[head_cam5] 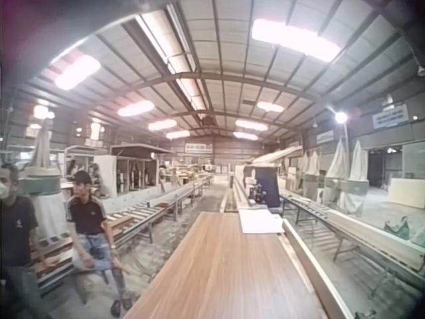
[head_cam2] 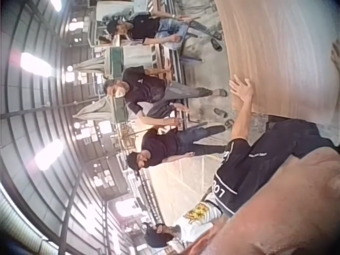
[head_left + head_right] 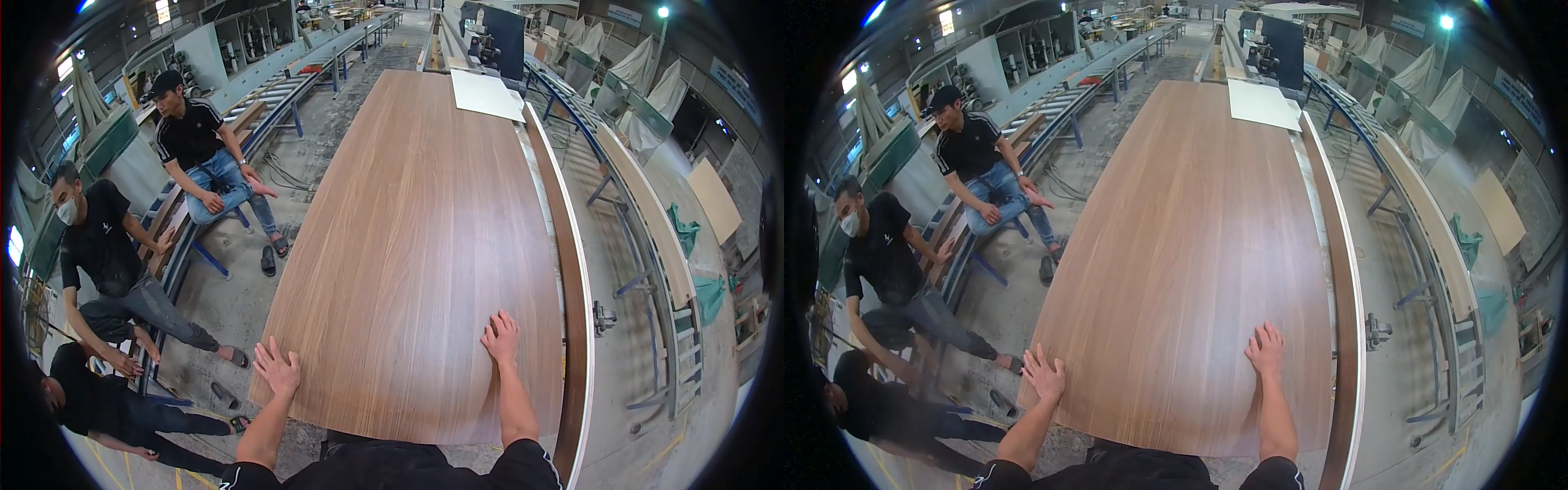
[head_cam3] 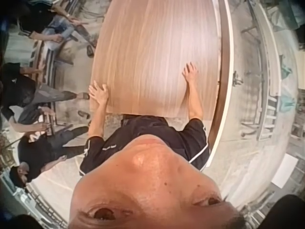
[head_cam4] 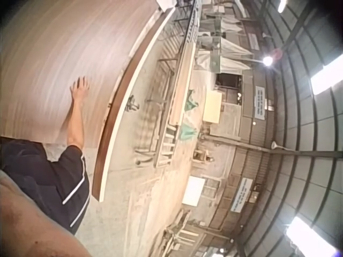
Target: Inspecting and moving a large wooden panel on an assembly line with other workers.
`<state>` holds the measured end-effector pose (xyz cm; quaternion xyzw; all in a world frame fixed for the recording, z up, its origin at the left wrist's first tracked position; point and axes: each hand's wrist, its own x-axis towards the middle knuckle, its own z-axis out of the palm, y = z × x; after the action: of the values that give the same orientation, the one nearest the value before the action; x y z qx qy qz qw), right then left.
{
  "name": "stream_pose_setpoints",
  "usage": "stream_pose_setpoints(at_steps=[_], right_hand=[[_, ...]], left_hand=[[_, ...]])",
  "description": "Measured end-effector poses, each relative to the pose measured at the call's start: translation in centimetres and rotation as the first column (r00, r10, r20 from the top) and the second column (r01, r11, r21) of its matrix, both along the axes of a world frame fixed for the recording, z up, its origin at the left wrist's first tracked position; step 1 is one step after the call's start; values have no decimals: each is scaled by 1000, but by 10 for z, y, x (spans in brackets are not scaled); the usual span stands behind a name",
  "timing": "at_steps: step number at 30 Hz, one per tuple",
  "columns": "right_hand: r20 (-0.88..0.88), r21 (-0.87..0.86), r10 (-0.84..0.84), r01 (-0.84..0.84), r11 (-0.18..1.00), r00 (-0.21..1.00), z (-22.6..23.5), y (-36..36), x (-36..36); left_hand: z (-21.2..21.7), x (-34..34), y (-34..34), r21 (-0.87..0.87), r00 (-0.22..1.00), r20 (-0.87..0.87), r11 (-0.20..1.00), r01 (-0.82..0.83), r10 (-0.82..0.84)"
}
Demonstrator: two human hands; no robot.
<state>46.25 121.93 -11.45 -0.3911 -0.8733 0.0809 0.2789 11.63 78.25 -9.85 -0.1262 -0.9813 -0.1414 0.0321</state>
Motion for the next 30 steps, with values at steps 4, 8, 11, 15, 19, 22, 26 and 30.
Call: stream_pose_setpoints(at_steps=[4,8,11,15,19,22,26,30], right_hand=[[10,14,2,-2,1000,1000,1,-1,-1],[2,17,-3,3,1000,1000,-1,0,1],[7,20,0,0,1000,1000,-2,1,0],[6,3,2,-2,1000,1000,-1,1,-1],[7,1,21,-21,1000,1000,-3,2,-2],[4,13,13,-13,1000,1000,-3,0,1],[18,5,21,-21,1000,1000,-1,-1,1],[25,12,17,-17,1000,1000,-5,1,1]], left_hand=[[5,-1,-1,-79,999,46,997,11,-8],[5,0,2,5,1000,20,1000,2,-2],[4,0,0,-13,999,35,1000,-1,2],[2,0,-1,-17,999,38,1000,-2,3],[0,0,-2,61,1000,-4,998,-22,22],[3,0,-1,-7,999,46,1000,-17,18],[-3,-2,-3,15,999,34,1000,-4,4],[-5,-2,-4,18,1000,30,1000,3,-4]])
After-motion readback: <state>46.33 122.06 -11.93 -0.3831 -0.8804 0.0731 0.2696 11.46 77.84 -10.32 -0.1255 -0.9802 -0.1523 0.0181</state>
